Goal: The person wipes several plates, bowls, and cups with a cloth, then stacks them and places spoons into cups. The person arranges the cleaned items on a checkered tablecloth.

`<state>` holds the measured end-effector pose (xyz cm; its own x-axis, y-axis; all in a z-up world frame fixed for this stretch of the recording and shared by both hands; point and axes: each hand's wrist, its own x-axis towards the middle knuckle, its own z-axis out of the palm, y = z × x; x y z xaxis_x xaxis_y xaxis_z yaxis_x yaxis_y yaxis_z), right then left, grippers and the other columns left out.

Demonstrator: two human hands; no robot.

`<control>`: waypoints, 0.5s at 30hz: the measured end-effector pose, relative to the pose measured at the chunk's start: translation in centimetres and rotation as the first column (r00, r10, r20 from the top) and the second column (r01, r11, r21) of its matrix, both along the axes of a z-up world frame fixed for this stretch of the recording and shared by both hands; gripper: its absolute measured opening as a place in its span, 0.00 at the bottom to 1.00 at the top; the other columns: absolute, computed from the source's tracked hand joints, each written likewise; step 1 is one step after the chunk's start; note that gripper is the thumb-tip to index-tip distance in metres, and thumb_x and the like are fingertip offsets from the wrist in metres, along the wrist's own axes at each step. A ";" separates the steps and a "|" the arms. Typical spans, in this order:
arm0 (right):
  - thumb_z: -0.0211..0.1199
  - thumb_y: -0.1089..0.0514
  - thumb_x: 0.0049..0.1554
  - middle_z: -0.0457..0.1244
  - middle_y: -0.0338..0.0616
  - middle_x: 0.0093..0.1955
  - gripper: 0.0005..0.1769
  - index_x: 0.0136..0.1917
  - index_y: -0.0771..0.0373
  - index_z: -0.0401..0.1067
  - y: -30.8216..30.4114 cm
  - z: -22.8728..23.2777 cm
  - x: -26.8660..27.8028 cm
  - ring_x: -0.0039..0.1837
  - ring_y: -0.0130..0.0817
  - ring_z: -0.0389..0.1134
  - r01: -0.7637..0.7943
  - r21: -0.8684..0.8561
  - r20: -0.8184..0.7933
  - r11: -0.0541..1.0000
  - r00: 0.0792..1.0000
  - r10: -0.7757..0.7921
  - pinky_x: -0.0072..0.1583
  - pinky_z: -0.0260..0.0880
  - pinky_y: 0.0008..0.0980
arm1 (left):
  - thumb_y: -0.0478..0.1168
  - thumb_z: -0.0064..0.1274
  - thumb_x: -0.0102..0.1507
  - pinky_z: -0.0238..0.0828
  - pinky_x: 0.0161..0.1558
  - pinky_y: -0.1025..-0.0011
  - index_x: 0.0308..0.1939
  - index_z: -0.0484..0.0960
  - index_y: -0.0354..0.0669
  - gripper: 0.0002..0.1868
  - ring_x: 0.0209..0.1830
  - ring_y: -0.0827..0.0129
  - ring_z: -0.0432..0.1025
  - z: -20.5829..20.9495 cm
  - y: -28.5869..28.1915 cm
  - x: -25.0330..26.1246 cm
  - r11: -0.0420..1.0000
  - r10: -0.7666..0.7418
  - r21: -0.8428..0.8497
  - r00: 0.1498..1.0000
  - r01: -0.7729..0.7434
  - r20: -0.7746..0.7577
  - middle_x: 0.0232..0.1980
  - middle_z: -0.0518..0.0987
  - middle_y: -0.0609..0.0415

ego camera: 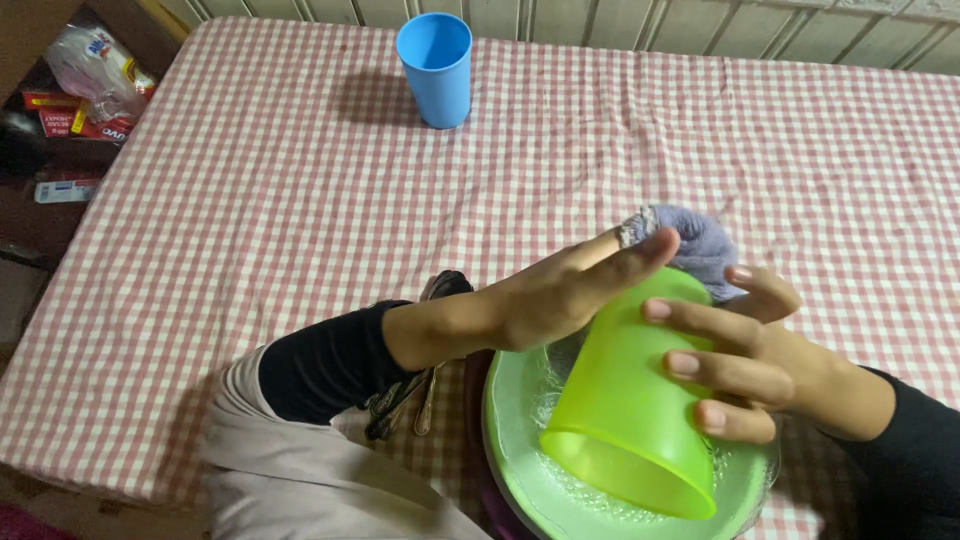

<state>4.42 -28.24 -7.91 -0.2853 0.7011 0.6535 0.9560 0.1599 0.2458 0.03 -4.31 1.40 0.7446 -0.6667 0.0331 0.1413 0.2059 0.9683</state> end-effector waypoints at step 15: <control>0.45 0.51 0.63 0.48 0.59 0.69 0.33 0.79 0.36 0.44 1.5 2.1 1.3 0.58 0.84 0.66 0.085 0.380 -0.491 0.921 0.863 0.123 0.59 0.75 0.75 | 0.64 0.36 0.68 0.60 0.13 0.76 0.36 0.71 0.50 0.24 0.12 0.78 0.61 3.4 6.4 1.8 0.528 -0.141 0.731 0.804 -0.432 0.577 0.21 0.68 0.64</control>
<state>5.68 -26.69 -5.81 0.1393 0.3688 0.9190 0.9609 0.1739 -0.2154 1.86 2.11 4.76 0.8737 -0.4844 -0.0456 -0.3701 -0.7225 0.5840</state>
